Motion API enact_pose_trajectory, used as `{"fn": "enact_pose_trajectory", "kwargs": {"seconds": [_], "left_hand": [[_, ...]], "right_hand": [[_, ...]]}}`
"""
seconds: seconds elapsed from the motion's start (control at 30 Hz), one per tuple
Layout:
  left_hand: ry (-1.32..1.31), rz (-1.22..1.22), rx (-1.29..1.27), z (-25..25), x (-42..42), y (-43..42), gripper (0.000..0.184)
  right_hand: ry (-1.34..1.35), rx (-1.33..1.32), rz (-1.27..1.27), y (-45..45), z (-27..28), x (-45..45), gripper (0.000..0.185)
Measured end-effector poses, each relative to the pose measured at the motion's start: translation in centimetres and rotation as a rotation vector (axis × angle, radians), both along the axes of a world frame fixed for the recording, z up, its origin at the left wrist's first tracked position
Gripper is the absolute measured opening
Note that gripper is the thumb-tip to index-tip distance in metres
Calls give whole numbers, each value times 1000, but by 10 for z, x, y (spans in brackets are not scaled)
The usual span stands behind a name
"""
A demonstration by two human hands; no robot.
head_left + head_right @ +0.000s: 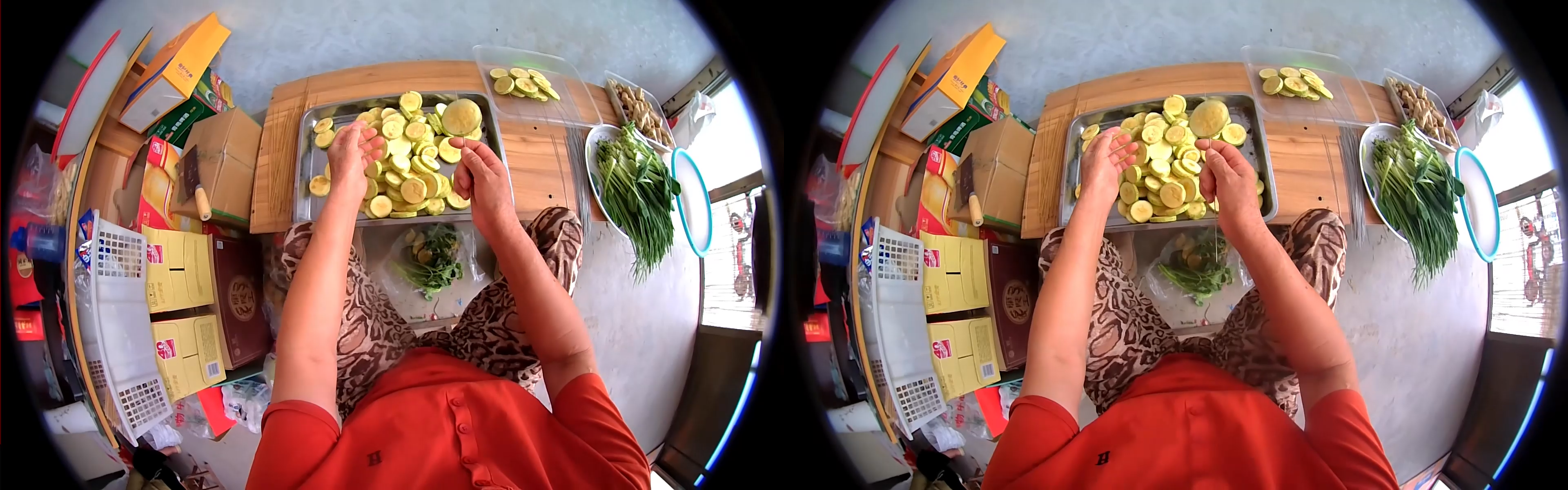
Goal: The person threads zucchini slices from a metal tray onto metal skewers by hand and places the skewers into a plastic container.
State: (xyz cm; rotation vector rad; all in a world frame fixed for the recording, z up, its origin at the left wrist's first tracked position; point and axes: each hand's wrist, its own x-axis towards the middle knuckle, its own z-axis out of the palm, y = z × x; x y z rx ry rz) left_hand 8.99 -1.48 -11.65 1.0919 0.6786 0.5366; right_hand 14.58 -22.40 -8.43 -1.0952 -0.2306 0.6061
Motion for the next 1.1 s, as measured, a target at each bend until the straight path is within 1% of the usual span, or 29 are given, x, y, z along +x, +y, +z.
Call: {"fn": "enact_pose_trajectory", "kwargs": {"seconds": [0.13,0.2,0.23,0.27,0.33,0.37,0.4,0.47,0.5,0.53,0.6,0.63,0.7,0.8,0.97,1.07,1.1], "left_hand": [[30,-48,55,-10,1,-3,24],[129,-207,237,-15,2,-7,22],[223,-235,342,-18,3,-12,22],[304,-324,534,-24,4,-12,24],[457,-353,974,-41,4,-20,32],[580,-435,1074,-30,-1,-30,37],[579,-437,1074,-32,-3,-35,37],[609,-472,1349,-34,-8,-45,43],[645,-449,1409,-31,-10,-52,45],[643,-451,1410,-31,-8,-54,45],[489,-484,1490,-33,-5,-56,43],[486,-486,1490,-34,-5,-57,43],[396,-564,1626,-39,-4,-60,46],[359,-604,1696,-45,-3,-64,50],[339,-582,1694,-55,1,-62,53],[339,-558,1650,-57,5,-59,52],[347,-556,1359,-57,9,-56,50]], "right_hand": [[-48,-24,17,-7,3,0,25],[-60,-39,25,-10,4,0,27],[-65,-41,28,-11,5,-1,27],[-71,-44,30,-12,6,-1,27],[-71,-44,27,-15,5,1,26],[-71,-48,27,-16,7,1,24],[-71,-53,28,-17,8,1,23],[-66,-53,27,-18,7,1,22],[-61,-52,27,-18,7,2,21],[-60,-52,25,-18,7,1,21],[-55,-32,25,-19,6,1,20],[-55,-34,22,-19,5,1,20],[-58,-48,22,-19,4,1,23],[-47,-54,21,-21,6,-1,23],[-53,-67,24,-23,4,0,22],[-60,-64,30,-25,4,1,21],[-62,-56,33,-26,4,1,21]]}}
